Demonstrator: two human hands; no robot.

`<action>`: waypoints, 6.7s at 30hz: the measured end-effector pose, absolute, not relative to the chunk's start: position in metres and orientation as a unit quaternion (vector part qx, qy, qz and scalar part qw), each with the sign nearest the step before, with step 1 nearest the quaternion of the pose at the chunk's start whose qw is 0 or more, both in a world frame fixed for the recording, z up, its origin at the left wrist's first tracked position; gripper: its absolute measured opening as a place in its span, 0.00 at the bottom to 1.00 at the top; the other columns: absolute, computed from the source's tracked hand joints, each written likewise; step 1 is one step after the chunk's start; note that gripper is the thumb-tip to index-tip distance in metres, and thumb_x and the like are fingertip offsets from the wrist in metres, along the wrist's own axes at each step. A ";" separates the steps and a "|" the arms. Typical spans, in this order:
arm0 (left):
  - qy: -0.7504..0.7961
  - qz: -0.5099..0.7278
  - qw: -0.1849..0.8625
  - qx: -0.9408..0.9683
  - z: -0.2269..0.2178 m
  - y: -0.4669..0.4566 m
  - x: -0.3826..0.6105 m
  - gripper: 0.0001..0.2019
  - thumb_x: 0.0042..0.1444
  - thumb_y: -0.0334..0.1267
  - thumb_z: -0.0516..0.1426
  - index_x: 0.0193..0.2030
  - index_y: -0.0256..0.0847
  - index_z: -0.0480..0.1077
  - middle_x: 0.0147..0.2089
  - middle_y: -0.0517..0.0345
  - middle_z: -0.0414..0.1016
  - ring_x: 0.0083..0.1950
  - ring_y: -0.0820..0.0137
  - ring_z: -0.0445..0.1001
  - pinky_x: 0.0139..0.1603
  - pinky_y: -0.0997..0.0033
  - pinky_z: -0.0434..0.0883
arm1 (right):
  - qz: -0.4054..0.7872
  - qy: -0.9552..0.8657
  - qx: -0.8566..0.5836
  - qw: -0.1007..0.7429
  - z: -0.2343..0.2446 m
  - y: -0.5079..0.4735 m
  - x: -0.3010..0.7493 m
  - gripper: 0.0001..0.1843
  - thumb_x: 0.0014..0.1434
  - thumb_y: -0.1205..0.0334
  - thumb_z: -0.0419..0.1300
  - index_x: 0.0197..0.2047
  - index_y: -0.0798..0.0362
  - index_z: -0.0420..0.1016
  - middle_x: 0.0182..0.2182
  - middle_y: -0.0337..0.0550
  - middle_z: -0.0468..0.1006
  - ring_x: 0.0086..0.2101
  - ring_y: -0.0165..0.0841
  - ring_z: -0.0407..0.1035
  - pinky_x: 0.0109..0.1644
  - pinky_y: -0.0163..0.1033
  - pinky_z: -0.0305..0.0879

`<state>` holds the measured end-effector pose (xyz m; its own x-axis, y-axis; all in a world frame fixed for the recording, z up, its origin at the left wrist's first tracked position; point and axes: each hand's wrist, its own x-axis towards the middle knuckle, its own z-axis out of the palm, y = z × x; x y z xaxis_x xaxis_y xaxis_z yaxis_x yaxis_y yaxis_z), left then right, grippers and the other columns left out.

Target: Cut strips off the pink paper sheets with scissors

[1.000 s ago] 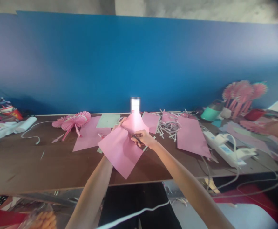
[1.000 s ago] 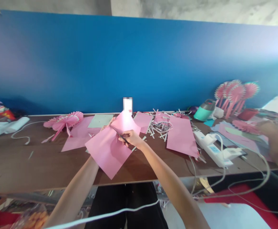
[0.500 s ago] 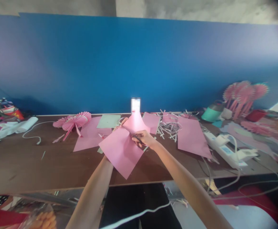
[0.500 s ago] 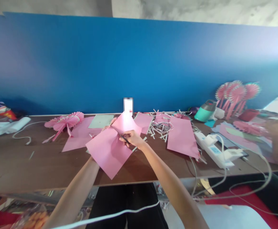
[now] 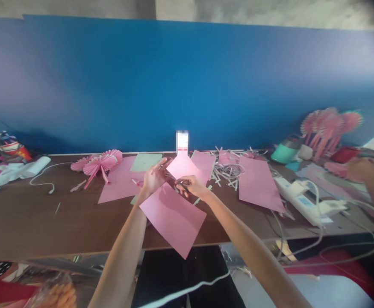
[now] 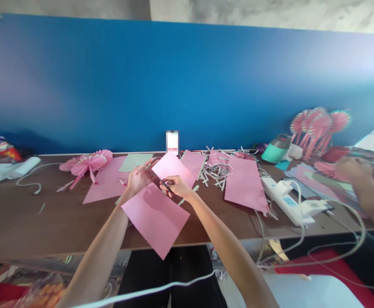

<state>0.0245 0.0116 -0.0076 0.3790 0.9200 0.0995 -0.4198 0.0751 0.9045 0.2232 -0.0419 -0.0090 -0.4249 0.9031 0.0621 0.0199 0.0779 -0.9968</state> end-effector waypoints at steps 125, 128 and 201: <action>0.463 0.646 0.457 0.399 -0.055 0.010 0.041 0.23 0.43 0.45 0.66 0.45 0.34 0.73 0.47 0.45 0.75 0.52 0.57 0.72 0.58 0.56 0.65 | 0.172 -0.708 -0.528 0.436 -0.041 -0.031 0.295 0.16 0.51 0.57 0.59 0.42 0.53 0.76 0.30 0.44 0.77 0.29 0.34 0.69 0.34 0.35 0.64; 0.472 0.645 0.462 0.386 -0.058 0.011 0.040 0.25 0.42 0.45 0.67 0.46 0.35 0.71 0.49 0.45 0.75 0.54 0.58 0.71 0.59 0.56 0.64 | 0.191 -0.711 -0.514 0.439 -0.039 -0.031 0.294 0.16 0.51 0.56 0.59 0.42 0.54 0.76 0.29 0.42 0.75 0.29 0.32 0.67 0.33 0.34 0.63; 0.486 0.643 0.448 0.387 -0.061 0.015 0.036 0.28 0.43 0.47 0.66 0.49 0.36 0.69 0.53 0.45 0.72 0.55 0.60 0.70 0.60 0.56 0.64 | 0.310 -0.708 -0.465 0.433 -0.026 -0.040 0.290 0.15 0.50 0.54 0.60 0.35 0.56 0.78 0.24 0.38 0.71 0.26 0.29 0.62 0.30 0.34 0.59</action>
